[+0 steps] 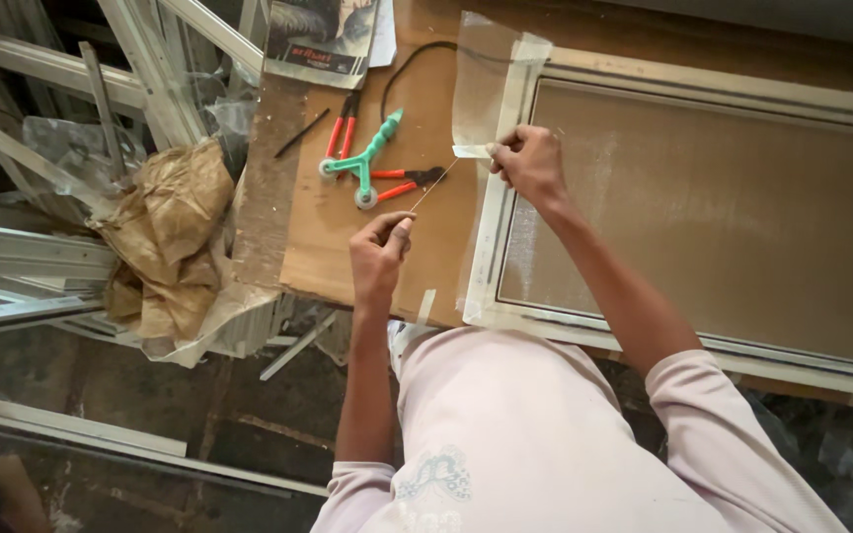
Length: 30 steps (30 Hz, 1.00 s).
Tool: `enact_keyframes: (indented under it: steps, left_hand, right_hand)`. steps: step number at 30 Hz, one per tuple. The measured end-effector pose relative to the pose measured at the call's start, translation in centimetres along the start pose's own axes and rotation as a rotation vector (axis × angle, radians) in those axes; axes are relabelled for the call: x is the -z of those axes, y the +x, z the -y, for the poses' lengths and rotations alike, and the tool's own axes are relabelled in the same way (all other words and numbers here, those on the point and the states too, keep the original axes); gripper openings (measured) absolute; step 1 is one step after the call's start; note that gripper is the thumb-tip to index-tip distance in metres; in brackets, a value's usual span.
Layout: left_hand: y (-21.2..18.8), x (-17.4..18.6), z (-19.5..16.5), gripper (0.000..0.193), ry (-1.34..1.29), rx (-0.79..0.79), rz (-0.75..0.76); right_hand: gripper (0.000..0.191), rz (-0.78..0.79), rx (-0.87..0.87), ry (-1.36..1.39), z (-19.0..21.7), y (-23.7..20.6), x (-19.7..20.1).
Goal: The person presses a black rubber spline cord into the groove around a window screen frame to secure the mesh, working around the frame by hand. They then use a green rotary cutter to trim excess mesh along the frame edge and press the mesh edge into the frame with a small block.
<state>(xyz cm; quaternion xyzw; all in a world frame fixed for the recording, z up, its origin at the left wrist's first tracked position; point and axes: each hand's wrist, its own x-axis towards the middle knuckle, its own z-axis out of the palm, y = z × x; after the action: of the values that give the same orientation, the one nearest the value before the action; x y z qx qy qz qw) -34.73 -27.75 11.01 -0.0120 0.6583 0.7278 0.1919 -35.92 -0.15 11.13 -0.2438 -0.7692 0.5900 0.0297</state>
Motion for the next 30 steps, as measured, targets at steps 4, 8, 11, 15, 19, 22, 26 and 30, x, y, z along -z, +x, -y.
enact_keyframes:
  steps: [4,8,11,15,19,22,26,30]
  left_hand:
    - [0.2,0.2,0.4,0.016,-0.033,0.031,-0.014]
    - [0.5,0.8,1.0,0.015,-0.082,0.097,-0.074]
    - [0.9,1.1,1.7,0.013,-0.144,0.118,-0.092]
    - [1.3,1.5,2.8,0.013,-0.191,0.156,-0.112]
    - [2.0,2.1,4.1,0.012,-0.312,0.204,-0.109]
    - [2.7,2.3,5.3,0.012,-0.414,0.245,-0.09]
    - [3.3,1.9,6.6,0.013,-0.523,0.283,-0.074]
    - [3.7,1.7,7.8,0.013,-0.546,0.313,-0.07]
  right_hand:
    - [0.015,-0.06,0.037,-0.053,0.6,0.3,-0.5]
    - [0.014,-0.054,0.047,-0.032,0.4,0.3,0.3]
    - [0.013,-0.06,-0.037,0.015,0.0,0.6,0.7]
    - [0.008,-0.049,-0.003,0.058,-0.4,0.8,0.5]
    - [0.011,-0.063,0.018,0.045,-0.4,0.6,1.0]
    - [0.01,-0.057,0.055,0.069,-0.2,0.4,1.9]
    - [0.011,-0.036,0.069,0.142,0.3,0.3,3.1]
    - [0.009,-0.098,0.058,0.073,1.3,0.1,5.2]
